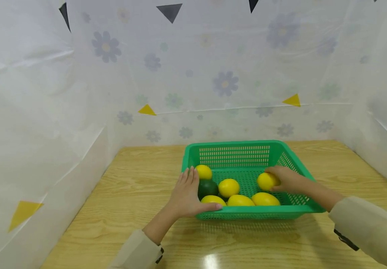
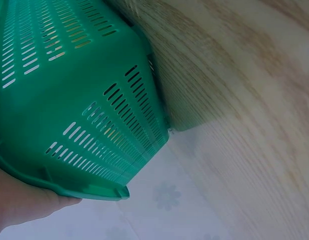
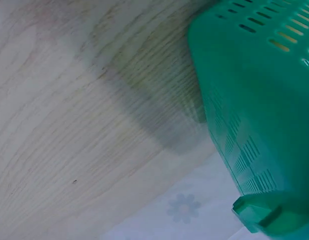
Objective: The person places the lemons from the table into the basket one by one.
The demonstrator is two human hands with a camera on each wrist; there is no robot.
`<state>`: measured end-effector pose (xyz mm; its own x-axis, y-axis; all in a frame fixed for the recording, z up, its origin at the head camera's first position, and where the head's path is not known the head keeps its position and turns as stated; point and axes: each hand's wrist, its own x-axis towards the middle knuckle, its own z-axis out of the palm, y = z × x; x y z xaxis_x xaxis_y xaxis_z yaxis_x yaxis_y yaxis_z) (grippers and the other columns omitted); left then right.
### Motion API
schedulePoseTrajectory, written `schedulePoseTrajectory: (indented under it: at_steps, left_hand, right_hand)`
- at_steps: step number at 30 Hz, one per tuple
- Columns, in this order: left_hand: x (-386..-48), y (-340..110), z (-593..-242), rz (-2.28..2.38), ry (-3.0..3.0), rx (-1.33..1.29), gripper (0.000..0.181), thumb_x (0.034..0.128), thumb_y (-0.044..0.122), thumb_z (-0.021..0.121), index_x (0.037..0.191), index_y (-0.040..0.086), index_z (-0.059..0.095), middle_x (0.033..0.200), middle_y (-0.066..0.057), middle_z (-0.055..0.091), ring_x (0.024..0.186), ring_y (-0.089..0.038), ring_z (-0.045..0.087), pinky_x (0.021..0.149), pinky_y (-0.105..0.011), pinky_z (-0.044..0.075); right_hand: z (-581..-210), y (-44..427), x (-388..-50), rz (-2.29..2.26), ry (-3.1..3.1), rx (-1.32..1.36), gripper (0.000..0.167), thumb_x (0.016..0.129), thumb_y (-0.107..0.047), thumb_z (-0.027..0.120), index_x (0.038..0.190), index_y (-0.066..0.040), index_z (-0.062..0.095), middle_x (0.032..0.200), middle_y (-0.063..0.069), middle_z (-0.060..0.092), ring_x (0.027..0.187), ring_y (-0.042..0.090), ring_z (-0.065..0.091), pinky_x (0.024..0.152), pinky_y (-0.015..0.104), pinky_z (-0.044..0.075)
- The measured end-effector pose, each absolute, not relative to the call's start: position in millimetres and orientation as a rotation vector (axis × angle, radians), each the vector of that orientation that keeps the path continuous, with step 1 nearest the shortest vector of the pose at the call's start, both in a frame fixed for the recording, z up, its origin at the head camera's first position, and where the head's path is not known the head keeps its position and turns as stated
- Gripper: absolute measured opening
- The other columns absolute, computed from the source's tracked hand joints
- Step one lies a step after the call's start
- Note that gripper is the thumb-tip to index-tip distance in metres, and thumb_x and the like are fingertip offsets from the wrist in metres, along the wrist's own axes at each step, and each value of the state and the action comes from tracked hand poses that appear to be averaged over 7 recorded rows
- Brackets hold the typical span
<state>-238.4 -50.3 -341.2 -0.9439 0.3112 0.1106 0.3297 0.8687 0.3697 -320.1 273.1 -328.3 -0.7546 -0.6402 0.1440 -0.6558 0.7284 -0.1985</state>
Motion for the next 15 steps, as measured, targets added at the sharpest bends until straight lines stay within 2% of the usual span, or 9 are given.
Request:
schedulePoseTrajectory:
  at_steps: [9,15]
  left_hand:
    - [-238.7,-50.9,-342.7,-0.599,-2.99,-0.516,0.122,0.0695,0.085,0.042,0.148,-0.002,0.007,0.155,-0.018,0.0,0.144,-0.035,-0.001,0.118,-0.047,0.004]
    - [-239.6,-50.7,-343.0,-0.603,-2.995,-0.513,0.124,0.068,0.087,0.04,0.147,-0.002,0.007,0.155,-0.018,0.0,0.144,-0.034,-0.001,0.118,-0.047,0.003]
  right_hand:
    - [-335.5,270.4,-322.3,0.33,-2.923,1.064,0.048,0.075,-0.01,0.075,0.113,0.013,0.055,0.1,0.021,0.062,0.081,0.024,0.058,0.064,0.032,0.049]
    - [-337.8,270.3,-322.8,0.339,-2.952,1.064,0.051,0.074,-0.009,0.075,0.114,0.015,0.053,0.099,0.023,0.062,0.08,0.025,0.059,0.063,0.032,0.05]
